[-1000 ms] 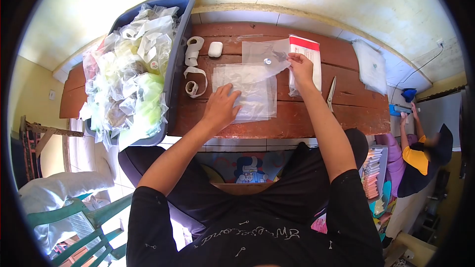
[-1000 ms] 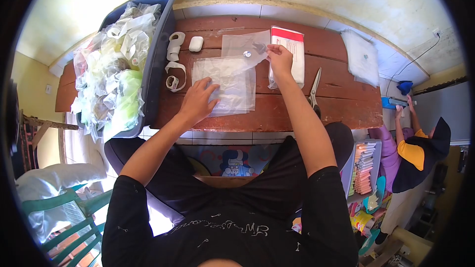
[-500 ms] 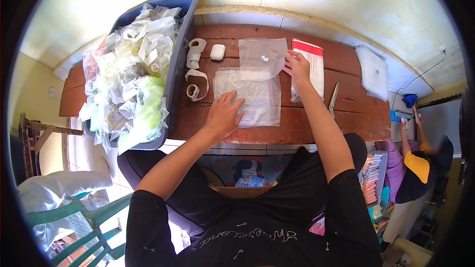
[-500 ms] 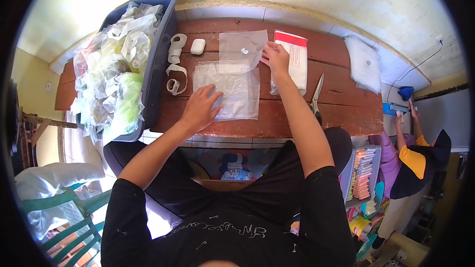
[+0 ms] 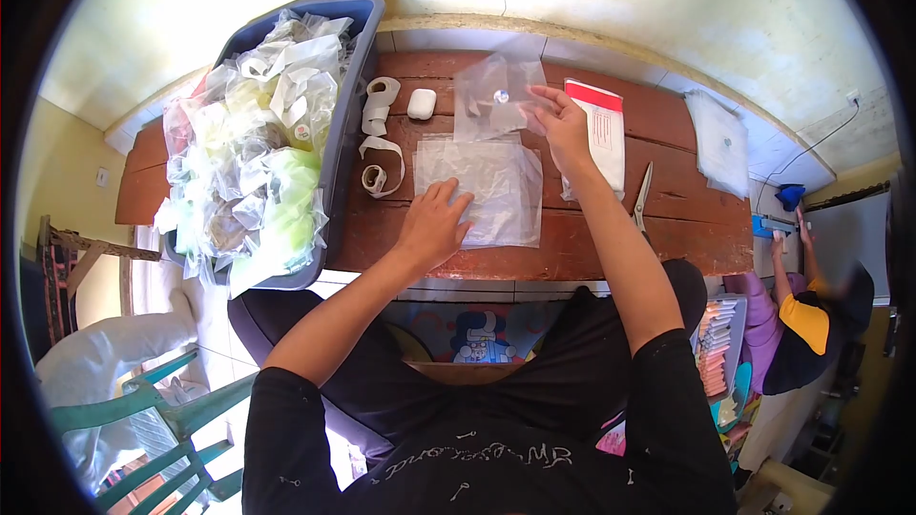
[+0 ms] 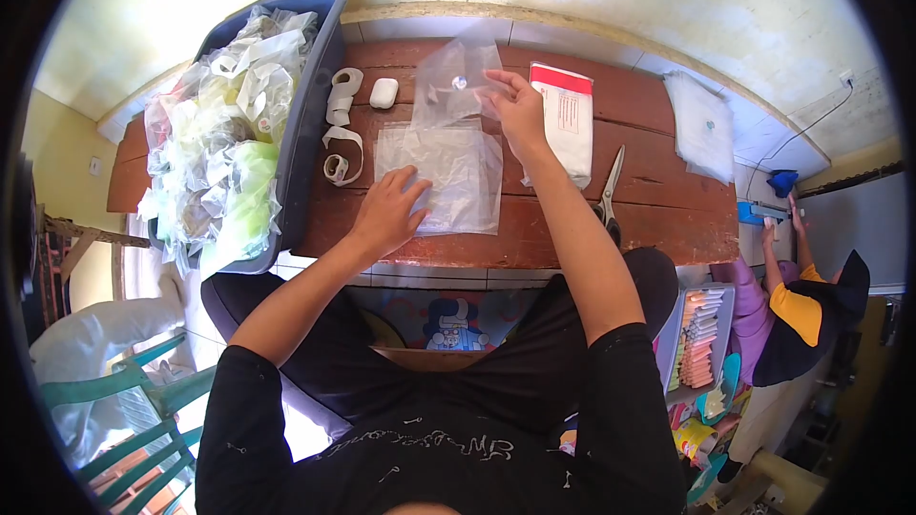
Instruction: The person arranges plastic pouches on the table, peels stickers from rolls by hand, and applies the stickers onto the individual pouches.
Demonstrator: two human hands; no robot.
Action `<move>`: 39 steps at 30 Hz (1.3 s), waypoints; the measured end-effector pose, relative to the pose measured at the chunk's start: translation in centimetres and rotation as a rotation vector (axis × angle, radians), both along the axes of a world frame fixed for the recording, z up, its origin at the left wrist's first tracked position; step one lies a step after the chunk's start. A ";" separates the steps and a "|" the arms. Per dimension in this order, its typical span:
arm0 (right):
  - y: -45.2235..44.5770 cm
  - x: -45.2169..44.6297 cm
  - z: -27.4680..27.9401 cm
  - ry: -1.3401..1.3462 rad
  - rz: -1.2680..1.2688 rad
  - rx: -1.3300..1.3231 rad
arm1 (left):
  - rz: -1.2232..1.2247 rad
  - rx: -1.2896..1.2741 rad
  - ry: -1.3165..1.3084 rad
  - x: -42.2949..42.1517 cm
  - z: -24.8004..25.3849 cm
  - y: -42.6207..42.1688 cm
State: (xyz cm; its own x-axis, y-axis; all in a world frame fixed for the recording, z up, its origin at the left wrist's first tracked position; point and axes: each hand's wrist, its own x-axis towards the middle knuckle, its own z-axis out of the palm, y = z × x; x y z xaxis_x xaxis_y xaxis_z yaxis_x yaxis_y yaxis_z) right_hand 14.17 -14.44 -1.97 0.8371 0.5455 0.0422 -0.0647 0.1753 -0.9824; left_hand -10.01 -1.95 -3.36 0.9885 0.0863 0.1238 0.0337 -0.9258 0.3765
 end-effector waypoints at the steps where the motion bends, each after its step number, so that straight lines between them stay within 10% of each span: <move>1: 0.1 -0.1 0.5 -0.002 0.023 0.040 | 0.000 0.004 -0.002 0.0 0.0 0.0; 39: -0.6 1.3 -5.4 -0.282 -0.154 -0.299 | 0.000 0.028 -0.002 0.1 -0.2 0.0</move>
State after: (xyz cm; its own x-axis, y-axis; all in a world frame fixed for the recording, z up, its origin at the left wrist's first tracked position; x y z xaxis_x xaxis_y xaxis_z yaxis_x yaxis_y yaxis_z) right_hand 15.52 -15.03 -7.32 0.8879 0.4381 0.1400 0.2179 -0.1325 -0.9669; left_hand -9.91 -1.98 -3.52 0.9883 0.0828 0.1280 0.0330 -0.9359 0.3506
